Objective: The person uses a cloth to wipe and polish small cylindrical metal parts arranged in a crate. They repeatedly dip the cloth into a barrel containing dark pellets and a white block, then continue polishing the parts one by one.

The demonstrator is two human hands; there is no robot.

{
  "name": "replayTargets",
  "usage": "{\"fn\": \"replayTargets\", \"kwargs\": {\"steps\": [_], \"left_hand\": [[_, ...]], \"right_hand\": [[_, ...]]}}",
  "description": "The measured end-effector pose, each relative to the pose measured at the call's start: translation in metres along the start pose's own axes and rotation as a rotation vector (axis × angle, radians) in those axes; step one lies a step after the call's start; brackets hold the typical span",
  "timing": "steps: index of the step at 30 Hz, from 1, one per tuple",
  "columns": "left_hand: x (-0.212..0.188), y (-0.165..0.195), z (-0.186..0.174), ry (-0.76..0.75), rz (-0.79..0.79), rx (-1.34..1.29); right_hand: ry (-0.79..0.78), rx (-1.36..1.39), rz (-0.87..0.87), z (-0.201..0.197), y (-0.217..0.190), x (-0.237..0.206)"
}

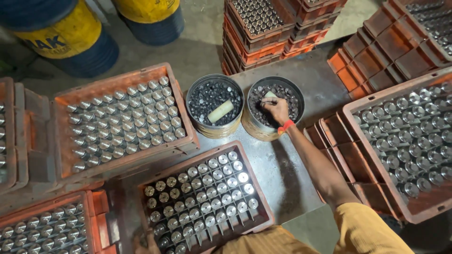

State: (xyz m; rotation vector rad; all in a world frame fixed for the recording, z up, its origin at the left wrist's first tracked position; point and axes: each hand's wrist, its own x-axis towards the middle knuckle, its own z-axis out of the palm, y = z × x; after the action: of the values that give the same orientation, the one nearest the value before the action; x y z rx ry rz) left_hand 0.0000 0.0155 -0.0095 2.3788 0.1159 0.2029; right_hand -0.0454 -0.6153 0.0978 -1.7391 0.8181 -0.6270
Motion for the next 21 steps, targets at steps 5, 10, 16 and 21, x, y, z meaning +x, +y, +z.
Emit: {"fn": "replayTargets", "kwargs": {"steps": [5,10,16,21], "left_hand": [[-0.02,0.058,0.008,0.116,0.254,-0.087],[-0.053,0.218,0.081,-0.56,0.151,-0.615],[-0.103,0.299,0.097,-0.758,0.177,-0.683],[-0.122,0.258,0.097,-0.774,0.002,-0.619]], "right_hand": [[-0.173,0.442,0.197,-0.009,-0.007,-0.008],[-0.318,0.217,-0.018,-0.015,-0.026,-0.076],[-0.508,0.422,0.224,0.018,-0.009,-0.197],[-0.594,0.421,0.193,0.02,0.026,-0.233]]}}
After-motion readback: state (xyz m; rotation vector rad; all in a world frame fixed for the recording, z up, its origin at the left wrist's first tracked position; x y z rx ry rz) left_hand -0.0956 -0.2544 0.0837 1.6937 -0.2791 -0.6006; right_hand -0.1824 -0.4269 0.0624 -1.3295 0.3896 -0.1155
